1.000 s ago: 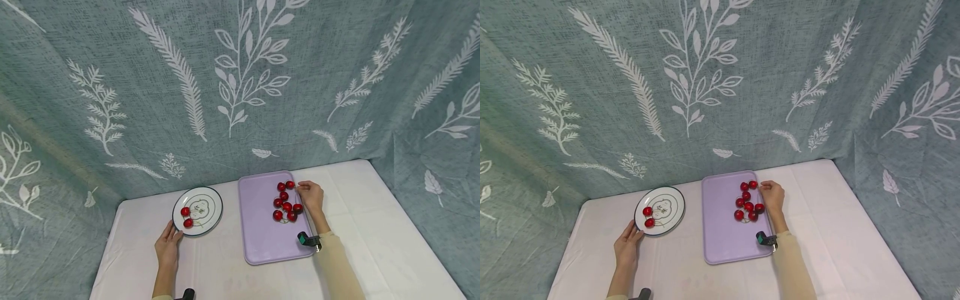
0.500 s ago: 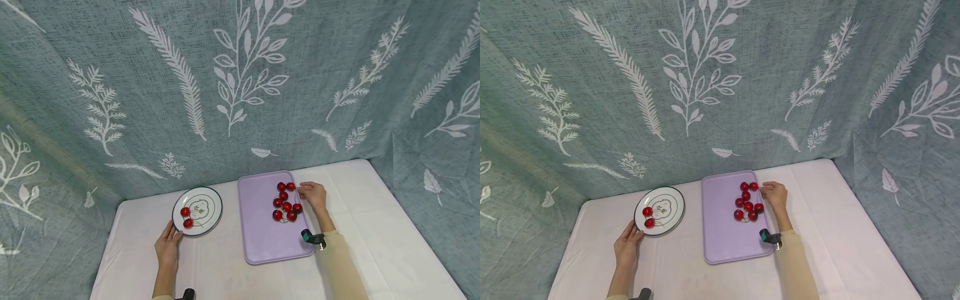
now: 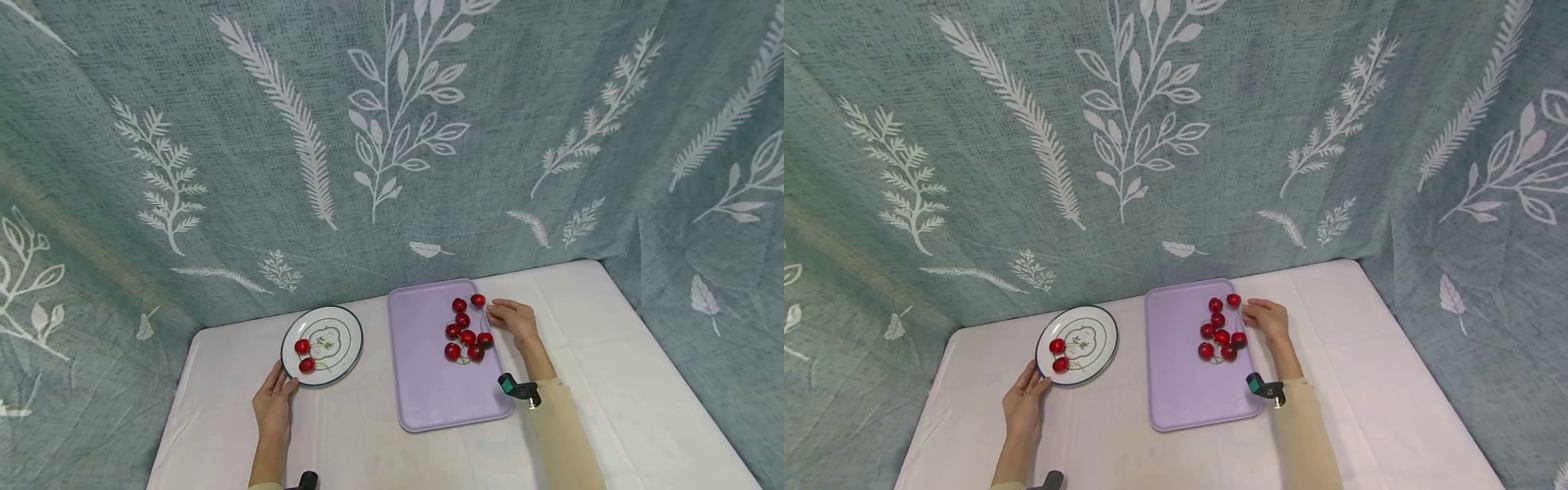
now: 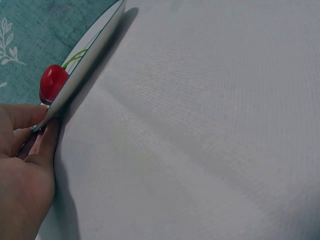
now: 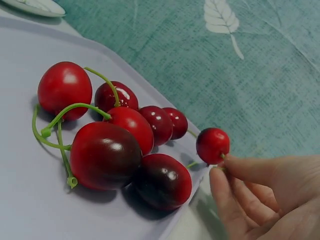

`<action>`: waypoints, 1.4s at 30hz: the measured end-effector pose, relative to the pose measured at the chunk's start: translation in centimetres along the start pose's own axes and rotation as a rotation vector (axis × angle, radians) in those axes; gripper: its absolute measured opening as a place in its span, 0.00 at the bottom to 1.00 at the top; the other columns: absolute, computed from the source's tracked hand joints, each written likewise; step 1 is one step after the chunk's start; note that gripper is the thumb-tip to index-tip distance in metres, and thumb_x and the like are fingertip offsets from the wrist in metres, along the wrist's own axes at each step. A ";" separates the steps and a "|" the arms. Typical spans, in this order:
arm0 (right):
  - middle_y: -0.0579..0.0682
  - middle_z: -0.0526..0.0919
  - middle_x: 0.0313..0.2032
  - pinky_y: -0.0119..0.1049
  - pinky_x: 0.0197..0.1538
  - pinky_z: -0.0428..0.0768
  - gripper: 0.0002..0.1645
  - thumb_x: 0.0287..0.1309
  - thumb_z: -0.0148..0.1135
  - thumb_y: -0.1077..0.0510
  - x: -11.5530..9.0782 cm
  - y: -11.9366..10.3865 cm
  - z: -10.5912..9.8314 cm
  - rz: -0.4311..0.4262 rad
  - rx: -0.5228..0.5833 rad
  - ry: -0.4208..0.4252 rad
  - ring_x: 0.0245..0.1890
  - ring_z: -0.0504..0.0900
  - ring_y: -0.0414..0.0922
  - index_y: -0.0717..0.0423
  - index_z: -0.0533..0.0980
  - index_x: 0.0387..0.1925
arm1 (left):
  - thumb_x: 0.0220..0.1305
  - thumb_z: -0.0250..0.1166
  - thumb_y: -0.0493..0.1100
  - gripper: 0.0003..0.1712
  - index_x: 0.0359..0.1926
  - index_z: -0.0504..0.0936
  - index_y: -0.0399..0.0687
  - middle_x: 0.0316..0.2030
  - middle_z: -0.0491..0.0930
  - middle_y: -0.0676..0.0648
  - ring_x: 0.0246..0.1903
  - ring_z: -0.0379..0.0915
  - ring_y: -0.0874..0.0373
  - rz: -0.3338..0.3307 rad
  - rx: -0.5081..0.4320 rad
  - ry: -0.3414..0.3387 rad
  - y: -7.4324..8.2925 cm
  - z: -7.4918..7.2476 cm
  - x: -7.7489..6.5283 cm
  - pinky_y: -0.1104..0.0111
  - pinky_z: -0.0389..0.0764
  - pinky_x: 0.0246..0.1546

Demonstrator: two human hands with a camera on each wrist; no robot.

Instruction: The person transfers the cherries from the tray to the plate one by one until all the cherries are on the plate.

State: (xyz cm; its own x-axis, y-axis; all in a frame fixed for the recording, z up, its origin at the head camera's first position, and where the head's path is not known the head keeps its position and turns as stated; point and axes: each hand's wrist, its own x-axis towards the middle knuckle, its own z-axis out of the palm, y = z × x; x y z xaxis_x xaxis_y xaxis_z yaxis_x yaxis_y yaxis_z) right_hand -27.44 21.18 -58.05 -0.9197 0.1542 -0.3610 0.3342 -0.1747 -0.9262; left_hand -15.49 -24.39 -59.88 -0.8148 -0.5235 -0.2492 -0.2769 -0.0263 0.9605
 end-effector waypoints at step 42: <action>0.53 0.87 0.34 0.30 0.40 0.87 0.19 0.61 0.63 0.69 -2.3 0.5 4.9 -0.166 -0.046 -0.137 0.30 0.86 0.36 0.77 0.75 0.51 | 0.64 0.58 0.29 0.36 0.73 0.60 0.40 0.70 0.62 0.40 0.69 0.60 0.49 -0.010 0.001 0.005 0.1 -0.1 0.2 0.76 0.72 0.59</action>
State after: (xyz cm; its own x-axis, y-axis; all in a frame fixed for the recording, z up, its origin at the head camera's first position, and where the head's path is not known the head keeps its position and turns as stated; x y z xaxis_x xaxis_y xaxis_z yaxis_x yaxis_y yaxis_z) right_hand -26.20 15.96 -57.20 -0.9813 0.0434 -0.1875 0.1817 -0.1125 -0.9769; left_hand -15.62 -24.54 -59.84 -0.8095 -0.5273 -0.2580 -0.2856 -0.0302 0.9579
